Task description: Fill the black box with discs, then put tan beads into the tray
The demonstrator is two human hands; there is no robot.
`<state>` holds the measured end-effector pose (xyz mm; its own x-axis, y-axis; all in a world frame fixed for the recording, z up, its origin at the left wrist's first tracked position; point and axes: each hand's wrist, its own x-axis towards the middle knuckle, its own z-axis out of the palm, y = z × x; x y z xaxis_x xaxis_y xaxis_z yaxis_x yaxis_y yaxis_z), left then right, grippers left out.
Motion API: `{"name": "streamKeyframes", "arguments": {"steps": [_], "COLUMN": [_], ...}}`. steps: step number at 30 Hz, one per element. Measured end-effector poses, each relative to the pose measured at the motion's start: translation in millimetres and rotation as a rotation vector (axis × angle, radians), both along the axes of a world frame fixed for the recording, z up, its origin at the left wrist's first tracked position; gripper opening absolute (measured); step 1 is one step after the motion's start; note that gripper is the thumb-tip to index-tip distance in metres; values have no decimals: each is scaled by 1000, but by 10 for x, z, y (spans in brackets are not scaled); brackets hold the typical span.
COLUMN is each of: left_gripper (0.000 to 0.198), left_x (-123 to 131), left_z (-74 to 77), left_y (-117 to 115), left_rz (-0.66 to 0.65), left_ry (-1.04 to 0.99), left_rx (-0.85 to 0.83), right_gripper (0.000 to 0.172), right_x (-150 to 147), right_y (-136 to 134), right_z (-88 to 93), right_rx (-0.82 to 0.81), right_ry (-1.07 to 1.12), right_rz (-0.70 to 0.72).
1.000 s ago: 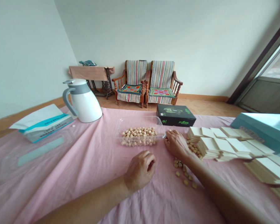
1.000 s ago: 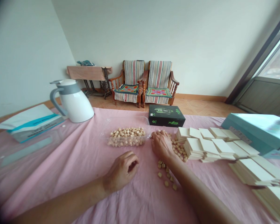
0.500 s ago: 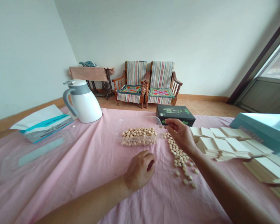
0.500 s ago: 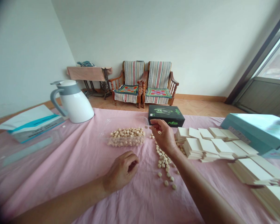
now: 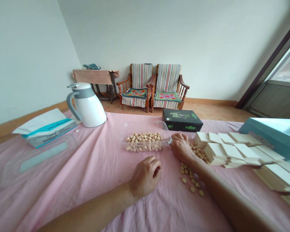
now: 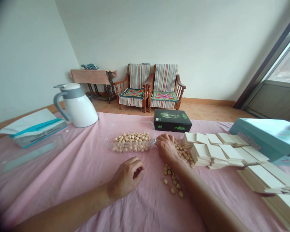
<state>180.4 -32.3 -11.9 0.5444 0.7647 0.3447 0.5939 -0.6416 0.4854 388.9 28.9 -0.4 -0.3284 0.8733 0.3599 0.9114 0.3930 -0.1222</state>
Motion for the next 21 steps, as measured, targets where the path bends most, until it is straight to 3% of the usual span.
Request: {"name": "streamKeyframes", "arguments": {"steps": [5, 10, 17, 19, 21], "left_gripper": [11, 10, 9, 9, 9], "left_x": [2, 3, -3, -3, -1], "left_z": [2, 19, 31, 29, 26], "left_y": [3, -5, -7, -5, -4], "left_rz": [5, -1, -9, -8, -6], "left_ry": [3, -13, -5, -1, -2], "left_rx": [-6, -12, -27, -27, -28], "right_gripper": [13, 15, 27, 24, 18], "right_x": [10, 101, -39, -28, 34], "right_y": [4, 29, -26, -49, -60], "right_z": [28, 193, 425, 462, 476], "right_rx": [55, 210, 14, 20, 53], "right_ry": [19, 473, 1020, 1025, 875], "right_rz": [-44, -237, 86, 49, -70]}}
